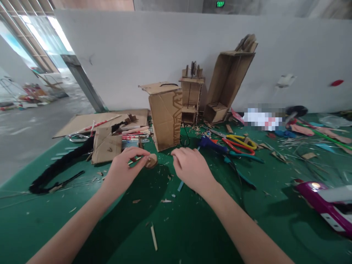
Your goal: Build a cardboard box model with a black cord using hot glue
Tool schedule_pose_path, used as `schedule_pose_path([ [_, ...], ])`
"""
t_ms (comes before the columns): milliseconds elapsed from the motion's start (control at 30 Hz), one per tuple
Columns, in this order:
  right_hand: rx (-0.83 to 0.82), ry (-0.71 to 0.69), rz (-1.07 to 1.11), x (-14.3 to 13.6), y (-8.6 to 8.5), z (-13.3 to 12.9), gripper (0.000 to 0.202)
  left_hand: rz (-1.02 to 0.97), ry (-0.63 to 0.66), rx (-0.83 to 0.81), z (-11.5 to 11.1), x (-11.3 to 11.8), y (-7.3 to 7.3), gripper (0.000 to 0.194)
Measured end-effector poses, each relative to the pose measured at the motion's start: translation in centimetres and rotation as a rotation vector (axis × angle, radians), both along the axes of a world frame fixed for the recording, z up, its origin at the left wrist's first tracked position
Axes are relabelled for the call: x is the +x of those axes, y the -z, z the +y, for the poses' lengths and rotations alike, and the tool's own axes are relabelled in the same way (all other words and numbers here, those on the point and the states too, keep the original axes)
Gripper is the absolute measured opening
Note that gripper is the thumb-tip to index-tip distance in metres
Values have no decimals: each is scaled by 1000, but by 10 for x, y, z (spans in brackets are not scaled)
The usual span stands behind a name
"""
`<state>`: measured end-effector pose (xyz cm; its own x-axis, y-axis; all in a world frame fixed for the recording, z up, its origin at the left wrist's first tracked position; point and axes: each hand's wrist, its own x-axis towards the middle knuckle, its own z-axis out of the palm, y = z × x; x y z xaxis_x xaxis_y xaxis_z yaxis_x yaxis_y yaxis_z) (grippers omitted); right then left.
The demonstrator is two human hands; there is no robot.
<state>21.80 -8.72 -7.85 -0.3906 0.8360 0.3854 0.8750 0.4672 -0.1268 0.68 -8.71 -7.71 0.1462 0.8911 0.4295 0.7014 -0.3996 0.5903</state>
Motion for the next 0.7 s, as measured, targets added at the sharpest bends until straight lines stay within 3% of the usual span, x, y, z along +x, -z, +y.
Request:
schedule_pose_path([
  [100,12,45,-33,27,4,-9,24,-34,-19,-43,-1,-1,-1,19],
  [267,-21,146,-102,62,6,-1,25,-70,-20,-70,-2,3,1,19],
  [367,-45,129,-63,60,8,1,23,-34,-30,-49,-2,5,2,19],
  [533,-88,-54,-43,44,11,-5,18,12,-23,0,-5,6,0,20],
  [700,-65,-20,-86,45,12,-6,15,31,-17,-51,-6,7,-1,24],
])
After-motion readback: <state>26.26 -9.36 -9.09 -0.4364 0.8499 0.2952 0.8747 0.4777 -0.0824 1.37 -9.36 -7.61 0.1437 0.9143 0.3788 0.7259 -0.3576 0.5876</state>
